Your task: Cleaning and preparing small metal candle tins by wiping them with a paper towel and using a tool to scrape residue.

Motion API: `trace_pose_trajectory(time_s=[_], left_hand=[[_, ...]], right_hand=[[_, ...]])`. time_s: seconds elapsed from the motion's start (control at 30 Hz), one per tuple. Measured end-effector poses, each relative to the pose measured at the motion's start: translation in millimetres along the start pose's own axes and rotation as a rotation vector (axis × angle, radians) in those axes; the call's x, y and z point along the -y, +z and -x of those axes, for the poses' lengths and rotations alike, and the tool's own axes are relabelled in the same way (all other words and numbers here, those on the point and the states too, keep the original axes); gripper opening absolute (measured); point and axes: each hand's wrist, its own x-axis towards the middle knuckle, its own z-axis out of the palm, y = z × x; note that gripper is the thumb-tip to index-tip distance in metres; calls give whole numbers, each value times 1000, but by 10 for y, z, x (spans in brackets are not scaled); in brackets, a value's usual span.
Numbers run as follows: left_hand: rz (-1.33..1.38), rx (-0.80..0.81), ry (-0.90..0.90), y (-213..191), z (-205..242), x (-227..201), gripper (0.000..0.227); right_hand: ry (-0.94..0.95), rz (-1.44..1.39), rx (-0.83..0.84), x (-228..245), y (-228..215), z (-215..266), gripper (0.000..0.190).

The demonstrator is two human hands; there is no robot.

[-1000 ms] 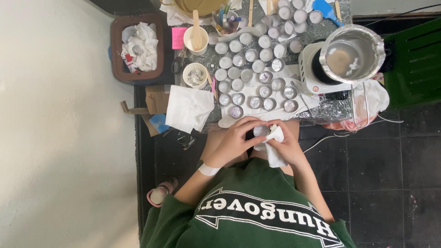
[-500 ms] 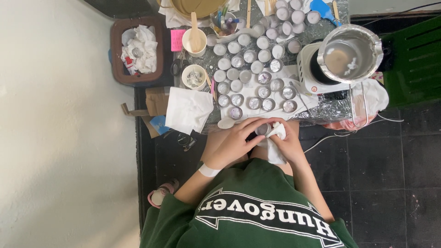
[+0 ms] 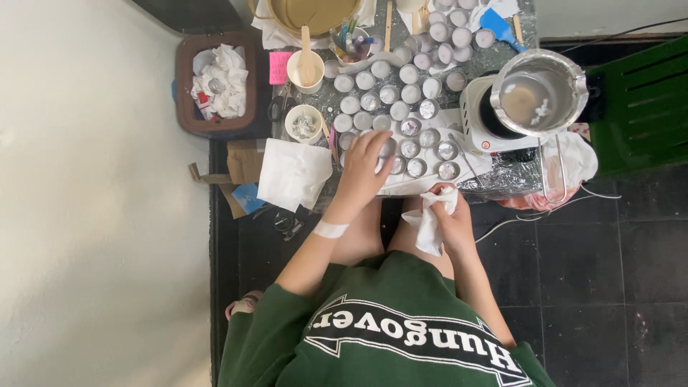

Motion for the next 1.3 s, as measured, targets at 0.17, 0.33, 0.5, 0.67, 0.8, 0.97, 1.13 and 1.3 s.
trace_pose_trajectory(time_s=[0.17, 0.33, 0.5, 0.67, 0.8, 0.97, 1.13, 1.3], left_hand=[[-174, 134, -10, 315, -119, 223, 56], [-328, 149, -55, 388, -291, 113, 47], [-396, 106, 124, 634, -425, 273, 21], [-444, 142, 113, 629, -521, 199, 10], [-286, 176, 58, 483, -505, 164, 6], [-178, 38, 97, 351, -467, 136, 11], [212, -34, 125, -5, -332, -229, 20], [561, -50, 43, -345, -59, -630, 54]], right_hand=[[-28, 45, 14, -7, 12, 18, 14], [-63, 142, -24, -129, -86, 84, 22], [-81, 149, -35, -132, -139, 96, 24], [-85, 146, -55, -123, -207, 118, 24], [-73, 174, -60, -121, -192, 121, 23], [-50, 206, -44, -93, -139, 105, 22], [-64, 185, -5, 100, -92, 66, 34], [-178, 35, 64, 260, -156, 32, 43]])
